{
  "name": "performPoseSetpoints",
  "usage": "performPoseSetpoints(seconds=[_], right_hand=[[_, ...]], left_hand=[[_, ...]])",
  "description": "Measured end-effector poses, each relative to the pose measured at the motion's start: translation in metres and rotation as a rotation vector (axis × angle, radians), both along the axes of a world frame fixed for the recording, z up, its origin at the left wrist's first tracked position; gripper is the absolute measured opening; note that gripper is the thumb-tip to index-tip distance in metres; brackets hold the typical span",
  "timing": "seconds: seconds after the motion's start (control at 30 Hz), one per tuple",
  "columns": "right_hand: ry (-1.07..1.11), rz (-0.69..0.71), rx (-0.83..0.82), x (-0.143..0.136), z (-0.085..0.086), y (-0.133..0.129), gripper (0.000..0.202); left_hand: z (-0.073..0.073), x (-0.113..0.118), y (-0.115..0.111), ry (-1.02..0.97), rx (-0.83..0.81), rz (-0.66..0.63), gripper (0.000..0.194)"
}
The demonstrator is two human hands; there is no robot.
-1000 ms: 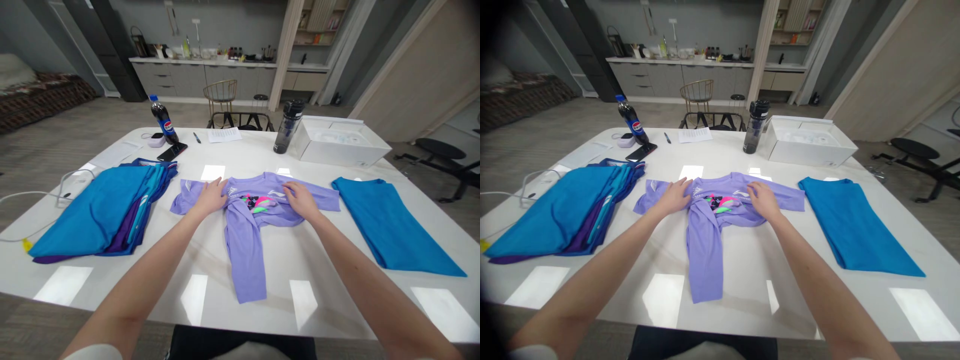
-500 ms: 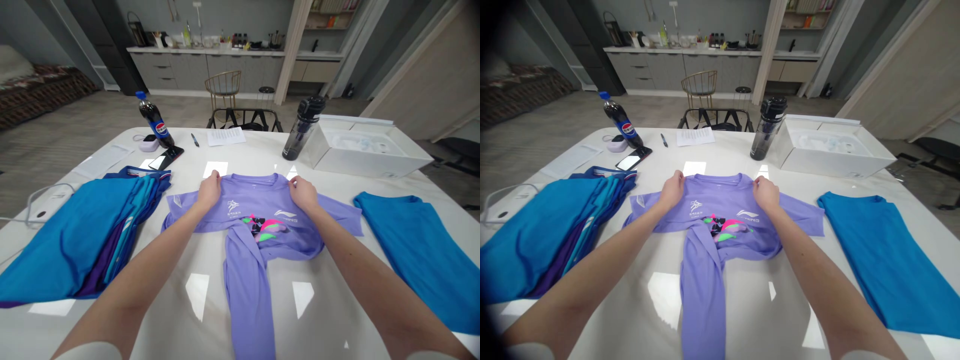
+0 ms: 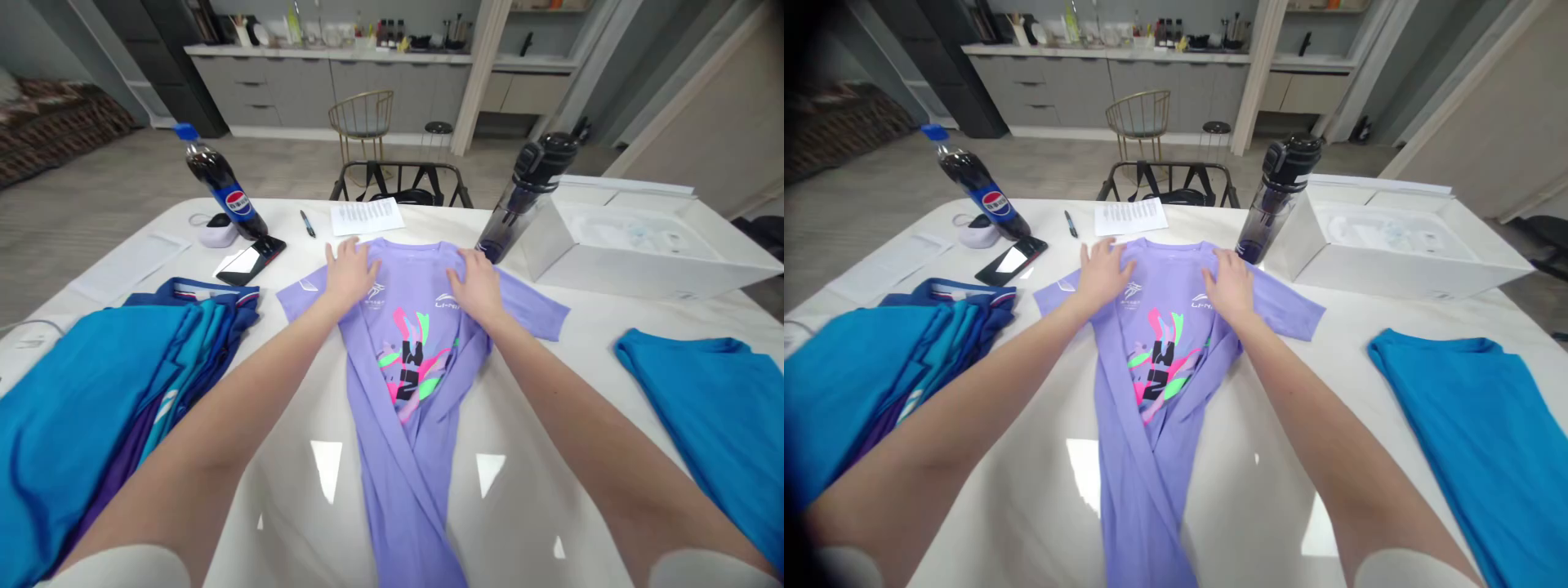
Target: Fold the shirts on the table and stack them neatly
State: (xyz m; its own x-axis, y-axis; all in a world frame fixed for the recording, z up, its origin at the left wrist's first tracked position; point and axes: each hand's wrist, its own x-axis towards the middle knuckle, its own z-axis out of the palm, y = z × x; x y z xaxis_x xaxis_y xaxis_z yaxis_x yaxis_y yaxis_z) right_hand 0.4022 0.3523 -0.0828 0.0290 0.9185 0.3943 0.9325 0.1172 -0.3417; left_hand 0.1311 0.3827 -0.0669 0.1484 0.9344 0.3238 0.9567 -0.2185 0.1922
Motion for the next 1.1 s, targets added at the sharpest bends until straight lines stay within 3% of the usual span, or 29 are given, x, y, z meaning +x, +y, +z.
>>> performPoseSetpoints(seconds=[0.13,0.23,0.3,0.4,0.53,0.6,0.73,0.83,0.9,1.0,1.1], right_hand=[[0.013,0.267,-0.043,-0.007,0.001,-0.079,0.032],[0.015,0.513,-0.119,-0.017,0.007,-0.143,0.041],[-0.004,0.614,-0.167,-0.027,0.01,-0.179,0.049],[-0.083,0.583,-0.19,-0.046,0.013,-0.217,0.051],[-0.236,0.444,-0.174,-0.067,0.016,-0.242,0.029],[-0.285,0.391,-0.181,-0.064,0.017,-0.25,0.027],[-0.24,0.233,-0.208,-0.024,0.014,-0.27,0.03],[-0.17,0.092,-0.199,0.002,0.012,-0.295,0.035],[-0.139,0.135,-0.17,0.001,0.012,-0.315,0.037],[-0.142,0.37,-0.161,-0.026,0.016,-0.343,0.042],[-0.173,0.47,-0.211,-0.059,0.019,-0.358,0.036]], left_hand=[[-0.002,-0.006,-0.091,-0.016,-0.186,-0.356,0.033],[0.005,-0.018,-0.154,-0.048,-0.284,-0.633,0.043],[0.009,-0.023,-0.189,-0.049,-0.321,-0.736,0.054],[0.008,-0.019,-0.231,-0.03,-0.307,-0.766,0.059],[0.003,-0.008,-0.259,0.039,-0.253,-0.74,0.043],[0.003,-0.014,-0.264,0.055,-0.241,-0.679,0.036],[0.008,-0.06,-0.276,-0.02,-0.218,-0.403,0.034],[0.01,-0.09,-0.298,-0.048,-0.172,-0.221,0.042],[0.008,-0.091,-0.318,-0.016,-0.141,-0.263,0.053],[0.003,-0.07,-0.348,0.049,-0.165,-0.55,0.069],[-0.001,-0.046,-0.366,0.031,-0.247,-0.693,0.064]])
